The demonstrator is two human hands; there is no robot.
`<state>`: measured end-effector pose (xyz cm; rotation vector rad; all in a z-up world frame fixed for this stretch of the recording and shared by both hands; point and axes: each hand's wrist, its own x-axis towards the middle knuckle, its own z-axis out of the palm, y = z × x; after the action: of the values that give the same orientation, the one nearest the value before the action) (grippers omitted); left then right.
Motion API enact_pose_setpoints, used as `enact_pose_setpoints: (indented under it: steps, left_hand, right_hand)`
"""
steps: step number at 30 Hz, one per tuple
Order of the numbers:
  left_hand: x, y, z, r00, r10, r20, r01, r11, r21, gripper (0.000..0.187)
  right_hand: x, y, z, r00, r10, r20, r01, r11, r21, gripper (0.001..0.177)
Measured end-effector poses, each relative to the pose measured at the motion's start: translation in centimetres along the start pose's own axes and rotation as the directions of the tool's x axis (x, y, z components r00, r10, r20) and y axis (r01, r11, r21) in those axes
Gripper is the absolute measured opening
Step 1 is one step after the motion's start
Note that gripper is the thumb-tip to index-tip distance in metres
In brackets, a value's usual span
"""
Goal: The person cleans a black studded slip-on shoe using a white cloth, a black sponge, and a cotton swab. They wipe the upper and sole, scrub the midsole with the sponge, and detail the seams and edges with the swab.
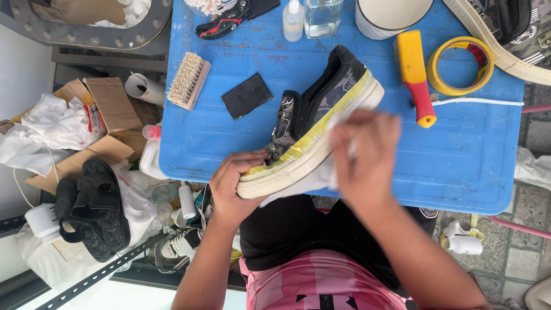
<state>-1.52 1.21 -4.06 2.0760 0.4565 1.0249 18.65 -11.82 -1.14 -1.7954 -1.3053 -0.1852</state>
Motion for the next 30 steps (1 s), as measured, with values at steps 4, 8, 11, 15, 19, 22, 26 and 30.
enact_pose_setpoints:
  steps: [4, 8, 11, 15, 19, 22, 26, 30]
  left_hand:
    - [0.0, -0.1, -0.4, 0.999, -0.040, 0.024, 0.040, 0.999, 0.006, 0.046]
    - [0.6, -0.1, -1.2, 0.992, -0.097, 0.075, 0.096, 0.995, 0.021, 0.046]
    - [1.2, -0.3, -1.8, 0.990, -0.095, 0.107, 0.098, 0.995, -0.019, 0.046]
    - [2.4, -0.3, -2.7, 0.978, -0.127, 0.163, 0.128, 0.992, 0.002, 0.050]
    - [3.2, 0.0, -3.4, 0.966, -0.147, 0.212, 0.124, 0.985, 0.117, 0.057]
    - [3.7, 0.6, -3.6, 0.951, -0.205, 0.233, 0.170, 0.972, 0.163, 0.072]
    - [4.3, 0.9, -3.6, 0.942, -0.222, 0.253, 0.170, 0.962, 0.212, 0.077]
    - [4.8, 0.9, -3.8, 0.936, -0.222, 0.273, 0.166, 0.963, 0.214, 0.076]
  right_hand:
    - [-1.5, -4.3, 0.6, 0.986, -0.147, 0.077, 0.137, 0.983, 0.125, 0.022]
    - [-0.1, -1.3, 0.0, 0.997, -0.077, 0.028, 0.078, 0.996, -0.051, 0.019]
    - [0.6, 1.7, -1.3, 0.997, 0.065, -0.036, -0.069, 0.989, -0.130, 0.013]
    - [1.1, 3.2, -3.3, 0.976, 0.195, -0.091, -0.194, 0.981, 0.024, 0.010]
    - [2.1, 2.8, -4.1, 0.972, 0.195, -0.128, -0.192, 0.981, 0.036, 0.010]
    - [2.9, 2.4, -3.6, 0.990, 0.116, -0.081, -0.123, 0.989, -0.084, 0.010]
    - [3.5, 2.3, -2.8, 0.996, 0.063, -0.065, -0.073, 0.984, -0.165, 0.014]
    - [3.3, 3.3, -3.2, 0.964, 0.251, -0.089, -0.238, 0.962, 0.135, 0.008]
